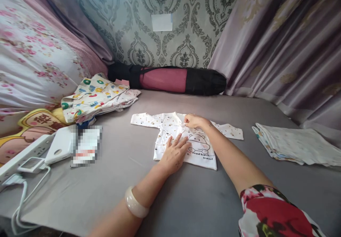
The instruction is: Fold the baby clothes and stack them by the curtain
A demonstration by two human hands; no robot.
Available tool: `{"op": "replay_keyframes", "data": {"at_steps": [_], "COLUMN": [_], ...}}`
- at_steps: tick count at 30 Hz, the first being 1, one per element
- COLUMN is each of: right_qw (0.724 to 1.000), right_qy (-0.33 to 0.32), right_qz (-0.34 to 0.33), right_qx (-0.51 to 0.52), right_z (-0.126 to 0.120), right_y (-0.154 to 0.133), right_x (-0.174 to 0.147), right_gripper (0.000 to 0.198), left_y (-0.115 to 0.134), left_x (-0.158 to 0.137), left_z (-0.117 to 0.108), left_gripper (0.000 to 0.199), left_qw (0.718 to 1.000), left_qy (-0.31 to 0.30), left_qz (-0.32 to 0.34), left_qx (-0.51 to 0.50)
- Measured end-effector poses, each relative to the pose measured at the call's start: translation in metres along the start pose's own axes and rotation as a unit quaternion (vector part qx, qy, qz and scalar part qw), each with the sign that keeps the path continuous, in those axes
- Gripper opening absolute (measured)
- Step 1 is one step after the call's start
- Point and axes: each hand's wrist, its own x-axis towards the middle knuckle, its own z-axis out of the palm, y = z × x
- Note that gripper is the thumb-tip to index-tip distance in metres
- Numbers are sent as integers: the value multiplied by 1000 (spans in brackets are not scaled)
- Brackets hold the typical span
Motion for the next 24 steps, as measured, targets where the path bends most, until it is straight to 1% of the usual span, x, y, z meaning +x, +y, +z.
{"op": "replay_keyframes", "data": {"at_steps": [2, 4, 7, 10, 12, 14, 16, 17, 20, 22, 24], "right_qw": [1000, 996, 983, 974, 972, 970, 964, 962, 968, 975, 979], "right_qy": [23, 83, 177, 224, 234, 242, 257, 263, 250, 222, 199], "right_qz": [1, 5, 22, 31, 9, -31, -61, -64, -34, -9, 9], "right_qx": [-9, -18, -31, -30, -9, 18, 31, 29, -1, -25, -43], "right_z": [3, 10, 28, 48, 58, 67, 77, 81, 93, 96, 95], "right_y": [-4, -11, -22, -26, -22, -13, -3, 2, 10, 9, 6], "right_x": [-3, -9, -18, -26, -33, -43, -57, -65, -85, -93, -94], "right_gripper": [11, 14, 20, 26, 31, 40, 47, 50, 53, 58, 62], "left_y": [-2, -3, -5, -5, -3, 0, 3, 5, 8, 8, 7], "left_x": [0, 0, 0, 0, 1, 1, 2, 2, 2, 1, 0], "left_z": [3, 6, 8, 8, 5, 2, -1, -1, 1, 5, 9], "left_gripper": [43, 43, 44, 42, 43, 43, 43, 45, 51, 56, 58], "left_qw": [1000, 1000, 1000, 1000, 1000, 1000, 999, 999, 997, 998, 998], "left_qy": [1, 0, -2, -5, -7, -4, 9, 19, 40, 36, 23], "left_qz": [-5, -2, 7, 2, -5, -19, -39, -49, -58, -53, -50], "left_qx": [3, 4, 3, -3, -10, -17, -18, -12, 15, 28, 36]}}
